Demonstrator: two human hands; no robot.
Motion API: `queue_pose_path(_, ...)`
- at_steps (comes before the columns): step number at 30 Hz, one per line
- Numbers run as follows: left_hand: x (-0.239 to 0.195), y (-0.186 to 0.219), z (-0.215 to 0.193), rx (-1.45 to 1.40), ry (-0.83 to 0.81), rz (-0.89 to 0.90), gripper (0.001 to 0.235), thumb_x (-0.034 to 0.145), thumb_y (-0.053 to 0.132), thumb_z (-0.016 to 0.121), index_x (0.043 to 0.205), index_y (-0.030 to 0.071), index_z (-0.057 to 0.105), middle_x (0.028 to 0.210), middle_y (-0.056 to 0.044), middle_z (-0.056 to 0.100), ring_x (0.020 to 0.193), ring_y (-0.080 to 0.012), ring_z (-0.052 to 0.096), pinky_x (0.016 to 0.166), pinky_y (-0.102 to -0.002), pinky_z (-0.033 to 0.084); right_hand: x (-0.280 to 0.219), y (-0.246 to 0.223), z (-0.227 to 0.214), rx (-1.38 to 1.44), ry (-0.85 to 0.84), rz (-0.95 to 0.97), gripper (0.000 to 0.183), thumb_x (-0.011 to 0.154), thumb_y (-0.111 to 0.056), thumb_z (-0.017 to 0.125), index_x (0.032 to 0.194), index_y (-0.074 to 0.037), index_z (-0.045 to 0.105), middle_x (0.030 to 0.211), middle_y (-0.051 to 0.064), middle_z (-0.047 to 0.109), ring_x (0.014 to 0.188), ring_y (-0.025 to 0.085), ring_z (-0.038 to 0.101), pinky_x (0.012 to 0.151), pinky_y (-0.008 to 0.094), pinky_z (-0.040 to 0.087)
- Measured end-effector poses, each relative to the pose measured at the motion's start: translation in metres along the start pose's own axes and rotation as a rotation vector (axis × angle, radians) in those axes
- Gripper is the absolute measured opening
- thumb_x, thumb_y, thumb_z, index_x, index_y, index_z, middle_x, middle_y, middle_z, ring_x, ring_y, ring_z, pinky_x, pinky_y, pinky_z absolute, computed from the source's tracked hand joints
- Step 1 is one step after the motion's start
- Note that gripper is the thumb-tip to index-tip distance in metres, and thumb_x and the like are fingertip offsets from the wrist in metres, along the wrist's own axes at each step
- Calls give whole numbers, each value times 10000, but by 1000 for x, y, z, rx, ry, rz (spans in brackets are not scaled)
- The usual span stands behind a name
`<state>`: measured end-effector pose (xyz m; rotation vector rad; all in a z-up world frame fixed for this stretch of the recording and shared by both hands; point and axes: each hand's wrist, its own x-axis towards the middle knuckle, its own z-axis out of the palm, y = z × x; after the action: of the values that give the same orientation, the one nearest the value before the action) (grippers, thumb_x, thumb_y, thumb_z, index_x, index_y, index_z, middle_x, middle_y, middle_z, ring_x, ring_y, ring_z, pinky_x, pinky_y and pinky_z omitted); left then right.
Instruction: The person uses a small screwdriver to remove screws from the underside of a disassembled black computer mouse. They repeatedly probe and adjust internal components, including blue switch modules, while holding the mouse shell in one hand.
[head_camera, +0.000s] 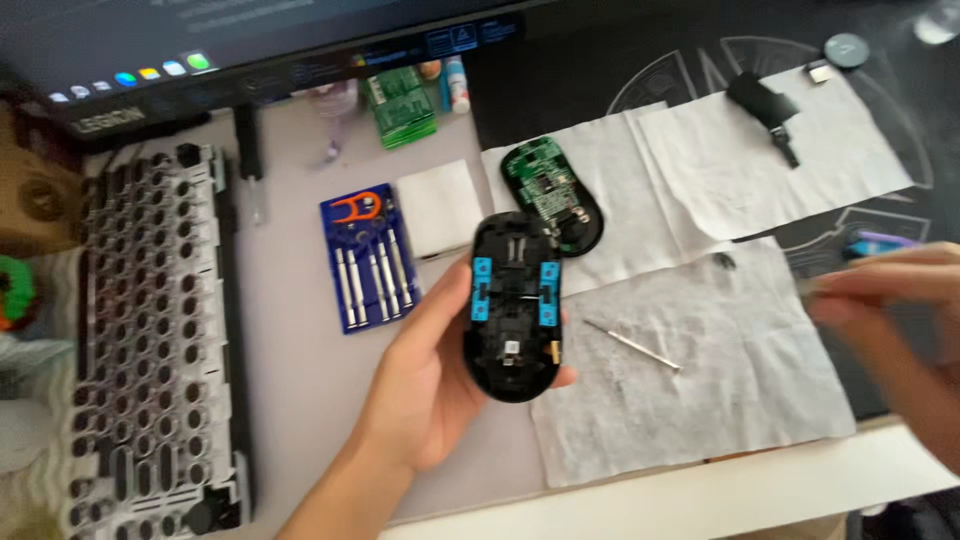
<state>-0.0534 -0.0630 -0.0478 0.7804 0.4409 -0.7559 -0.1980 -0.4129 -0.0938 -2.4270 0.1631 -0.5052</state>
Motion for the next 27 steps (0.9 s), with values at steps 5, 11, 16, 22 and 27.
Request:
queue_pose_path(5, 2, -6, -9, 47, -186, 76, 537, 1133, 307, 567, 1580, 17, 638, 1359, -321, 768, 1154, -478, 777, 812, -753, 680, 49, -129, 16, 23, -169, -383, 231, 916, -101, 875, 1140, -45, 852, 995, 92, 820, 798, 187, 778, 758, 317, 641)
queue_pose_path(11, 1, -3, -10, 108, -132, 51, 601, 1115, 325, 584, 1670, 98, 624, 1325, -178, 772, 1050, -335, 786, 868, -782, 692, 57, -151, 58, 114, -170, -493, 119, 1018, -137, 849, 1135, -126, 832, 1054, 4, 749, 823, 125, 725, 776, 279, 600)
queue_pose_path(16, -1, 0, -6, 190, -140, 82, 562, 1152, 334, 539, 1641, 82, 654, 1339, -107, 781, 1123, -209, 745, 894, -445, 674, 64, -156, 70, 148, -183, -502, 97, 1056, -66, 808, 1150, -49, 793, 1039, 45, 722, 895, 185, 716, 790, 333, 591)
queue_pose_path(22, -3, 2, -2, 206, -86, 75, 587, 1125, 335, 562, 1652, 103, 675, 1370, -91, 788, 1139, -196, 741, 885, -447, 683, 66, -155, 78, 151, -191, -514, 66, 1069, -76, 789, 1131, -52, 785, 1067, 57, 735, 944, 230, 723, 818, 373, 604)
queue_pose_path(27, -1, 0, -7, 193, -120, 83, 552, 1144, 328, 566, 1636, 103, 679, 1326, -65, 779, 1104, -149, 716, 868, -359, 636, 66, -153, 81, 175, -222, -498, 102, 1080, -82, 771, 1170, -35, 769, 1078, 83, 715, 928, 267, 708, 791, 412, 588)
